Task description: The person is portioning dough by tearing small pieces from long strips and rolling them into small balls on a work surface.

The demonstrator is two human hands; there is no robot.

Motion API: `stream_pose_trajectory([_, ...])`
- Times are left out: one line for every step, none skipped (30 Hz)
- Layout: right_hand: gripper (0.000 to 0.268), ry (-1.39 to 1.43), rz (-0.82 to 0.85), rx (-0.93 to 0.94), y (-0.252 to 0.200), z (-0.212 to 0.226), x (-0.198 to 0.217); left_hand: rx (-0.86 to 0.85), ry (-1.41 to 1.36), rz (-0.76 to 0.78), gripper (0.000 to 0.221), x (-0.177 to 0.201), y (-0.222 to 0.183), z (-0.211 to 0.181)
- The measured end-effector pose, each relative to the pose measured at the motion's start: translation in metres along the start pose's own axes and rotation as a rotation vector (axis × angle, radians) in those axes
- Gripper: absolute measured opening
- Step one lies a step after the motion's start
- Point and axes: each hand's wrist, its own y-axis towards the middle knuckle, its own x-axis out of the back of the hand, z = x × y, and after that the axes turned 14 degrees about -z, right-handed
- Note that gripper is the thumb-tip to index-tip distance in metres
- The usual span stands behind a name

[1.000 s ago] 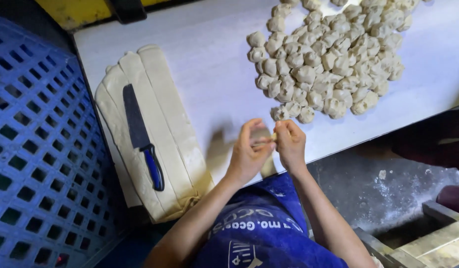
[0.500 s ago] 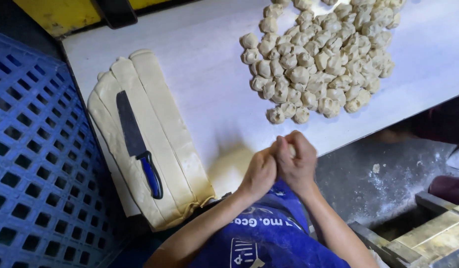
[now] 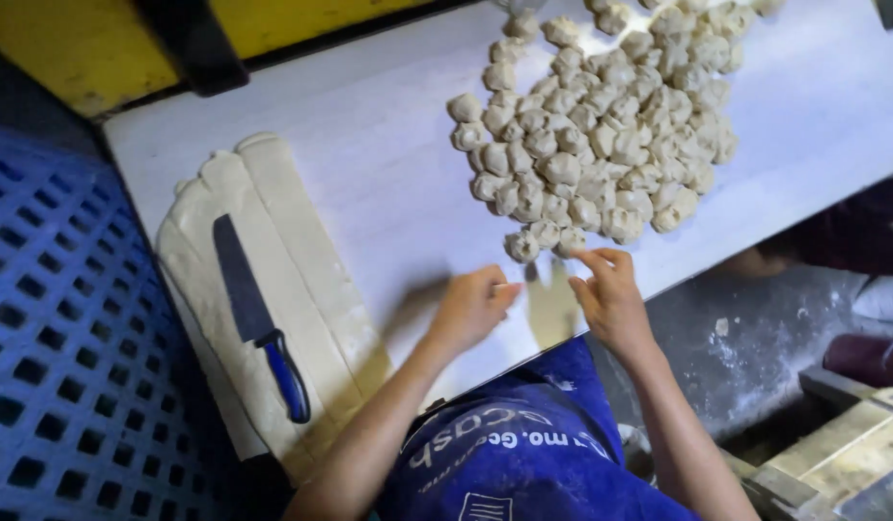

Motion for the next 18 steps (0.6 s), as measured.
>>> stream_pose_trajectory([0.051, -0.031, 0.053, 0.027, 0.005, 0.006, 0.0, 0.166, 0.184, -0.058, 0.03, 0.007, 0.01, 0.011])
stream_pose_trajectory([0.051, -0.027, 0.067, 0.023, 0.012, 0.006, -0.006, 0.18, 0.185, -0.06, 0.03, 0.002, 0.017, 0.012])
stream_pose_trajectory([0.052, -0.17, 0.097, 0.063, 0.019, 0.006, -0.011, 0.147, 0.277, -0.067, 0.041, -0.003, 0.025, 0.012])
stream_pose_trajectory([0.054, -0.31, 0.11, 0.103, 0.031, 0.006, -0.017, 0.095, 0.374, -0.071, 0.051, -0.007, 0.039, 0.012])
stream_pose_trajectory([0.054, -0.303, 0.105, 0.101, 0.03, -0.004, -0.032, 0.092, 0.382, -0.071, 0.051, -0.018, 0.048, 0.022])
stream_pose_trajectory([0.052, -0.331, 0.12, 0.094, 0.035, -0.015, -0.044, 0.091, 0.54, -0.071, 0.057, -0.031, 0.062, 0.031])
stream_pose_trajectory([0.051, -0.358, 0.136, 0.087, 0.041, -0.027, -0.054, 0.089, 0.698, -0.072, 0.063, -0.045, 0.077, 0.039])
stream_pose_trajectory([0.051, -0.353, 0.122, 0.087, 0.043, -0.033, -0.055, 0.077, 0.705, -0.076, 0.063, -0.055, 0.078, 0.034])
stream_pose_trajectory([0.046, -0.257, 0.155, 0.074, 0.047, -0.04, -0.056, 0.076, 0.713, -0.069, 0.057, -0.065, 0.081, 0.03])
stream_pose_trajectory([0.041, -0.148, 0.191, 0.055, 0.048, -0.044, -0.06, 0.08, 0.735, -0.056, 0.051, -0.071, 0.083, 0.027])
stream_pose_trajectory([0.041, -0.13, 0.179, 0.049, 0.049, -0.066, -0.052, 0.071, 0.756, -0.055, 0.051, -0.081, 0.085, 0.012])
stream_pose_trajectory([0.045, 0.115, 0.15, -0.086, 0.036, -0.082, -0.047, 0.087, 0.643, -0.028, 0.053, -0.086, 0.074, 0.0])
stream_pose_trajectory([0.05, 0.358, 0.119, -0.226, 0.022, -0.097, -0.043, 0.105, 0.53, -0.004, 0.056, -0.09, 0.063, -0.013])
stream_pose_trajectory([0.05, 0.4, 0.141, -0.225, 0.015, -0.13, -0.037, 0.128, 0.567, -0.023, 0.056, -0.111, 0.076, -0.024])
stream_pose_trajectory([0.057, 0.542, 0.119, -0.397, 0.006, -0.16, -0.034, 0.084, 0.497, 0.015, 0.056, -0.129, 0.088, -0.033])
stream_pose_trajectory([0.064, 0.684, 0.133, -0.556, 0.001, -0.189, -0.037, 0.053, 0.428, 0.021, 0.057, -0.144, 0.096, -0.039])
stream_pose_trajectory([0.064, 0.728, 0.192, -0.54, 0.054, -0.239, -0.041, 0.09, 0.466, -0.03, 0.057, -0.158, 0.133, -0.062])
stream_pose_trajectory([0.066, 0.696, -0.004, -0.305, 0.097, -0.284, -0.037, 0.066, 0.367, -0.039, 0.073, -0.174, 0.162, -0.088])
